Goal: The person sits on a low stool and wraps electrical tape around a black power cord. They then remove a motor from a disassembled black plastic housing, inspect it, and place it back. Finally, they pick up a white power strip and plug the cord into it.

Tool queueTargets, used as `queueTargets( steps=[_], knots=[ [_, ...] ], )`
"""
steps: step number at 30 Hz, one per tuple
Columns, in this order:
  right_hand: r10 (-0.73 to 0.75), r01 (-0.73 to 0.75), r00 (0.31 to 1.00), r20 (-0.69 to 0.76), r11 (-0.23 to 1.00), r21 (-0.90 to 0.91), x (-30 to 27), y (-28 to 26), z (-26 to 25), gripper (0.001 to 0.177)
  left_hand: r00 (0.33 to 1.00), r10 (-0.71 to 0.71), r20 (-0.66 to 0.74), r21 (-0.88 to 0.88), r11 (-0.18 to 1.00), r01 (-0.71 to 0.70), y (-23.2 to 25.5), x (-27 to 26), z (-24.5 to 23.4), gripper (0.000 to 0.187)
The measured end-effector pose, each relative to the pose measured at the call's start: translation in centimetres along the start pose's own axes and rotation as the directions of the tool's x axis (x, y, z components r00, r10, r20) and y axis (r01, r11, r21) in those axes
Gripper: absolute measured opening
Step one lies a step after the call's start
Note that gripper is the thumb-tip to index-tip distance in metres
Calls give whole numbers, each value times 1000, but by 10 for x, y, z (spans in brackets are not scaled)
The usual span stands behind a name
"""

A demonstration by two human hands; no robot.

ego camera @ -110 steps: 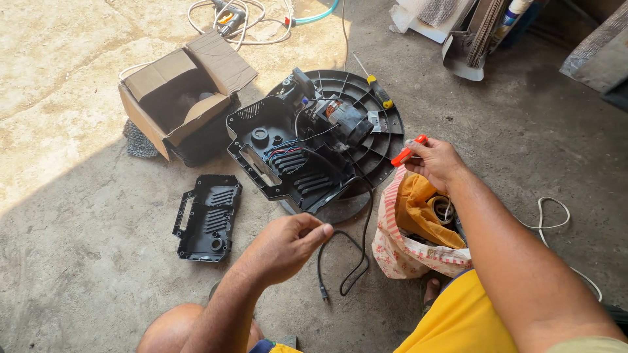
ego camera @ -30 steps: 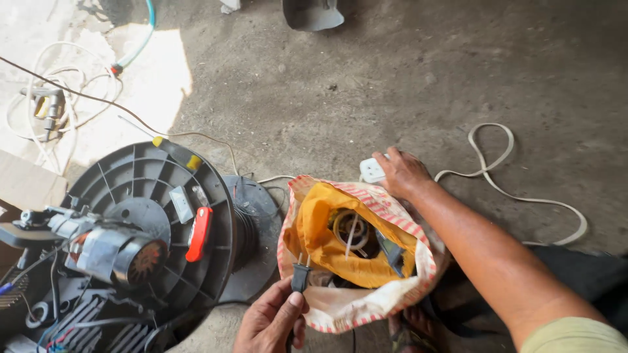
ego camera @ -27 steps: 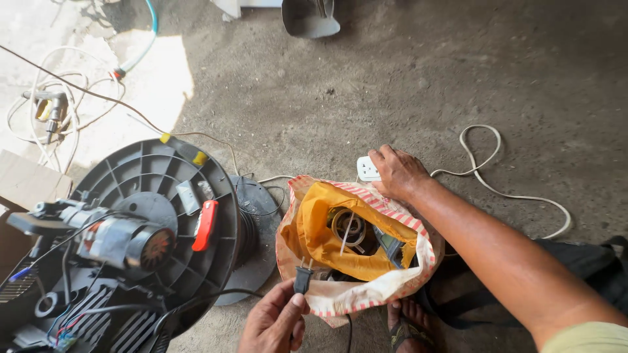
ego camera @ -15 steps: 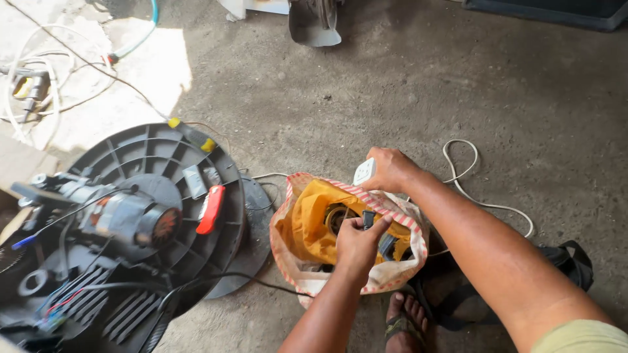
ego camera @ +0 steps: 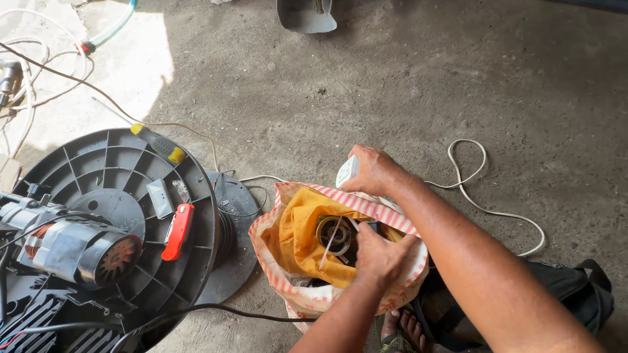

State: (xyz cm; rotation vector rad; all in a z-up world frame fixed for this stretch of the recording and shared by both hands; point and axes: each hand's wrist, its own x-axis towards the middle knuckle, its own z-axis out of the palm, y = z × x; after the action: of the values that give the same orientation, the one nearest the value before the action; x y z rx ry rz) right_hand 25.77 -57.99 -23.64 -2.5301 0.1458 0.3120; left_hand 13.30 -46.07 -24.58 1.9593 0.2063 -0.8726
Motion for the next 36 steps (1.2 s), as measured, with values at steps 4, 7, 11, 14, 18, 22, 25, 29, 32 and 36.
queueTargets(
  steps=[4,7,11,14,18,22,25,29,32,36],
  knots=[
    [6,-5,1000,-14,999,37,1,4,10,67,968,182,170,-224,964,-142,13,-13,-3,98],
    [40,-38,999,-21,996,78,3,11,9,69,913,308,269,-228,941,-250,-2,-29,-9,94],
    [78,-79,997,11,993,83,0,13,12,76,937,130,323,19,989,-144,-21,-36,17,62],
    [105,-105,994,3,990,95,-5,10,9,74,829,426,363,-503,838,-211,-28,-49,69,57],
    [62,21,962,-268,955,295,-3,-19,-1,74,799,289,527,-233,954,-191,-56,-64,92,62],
    [-182,532,847,-500,282,798,-6,-76,-31,62,752,267,602,-116,962,-248,-73,-64,89,66],
    [-243,623,767,-594,58,780,-36,-99,-80,64,716,267,645,-38,947,-319,-67,-81,94,69],
    [-316,652,668,-673,-186,735,-106,-105,-149,55,703,391,594,14,869,-495,-53,-101,46,74],
    [-357,661,654,-667,-160,733,-144,-112,-183,43,858,274,434,54,943,-328,-53,-129,-34,74],
    [-391,627,690,-610,-100,773,-184,-134,-196,37,923,317,219,-87,948,-305,-40,-169,-134,41]
  ],
)
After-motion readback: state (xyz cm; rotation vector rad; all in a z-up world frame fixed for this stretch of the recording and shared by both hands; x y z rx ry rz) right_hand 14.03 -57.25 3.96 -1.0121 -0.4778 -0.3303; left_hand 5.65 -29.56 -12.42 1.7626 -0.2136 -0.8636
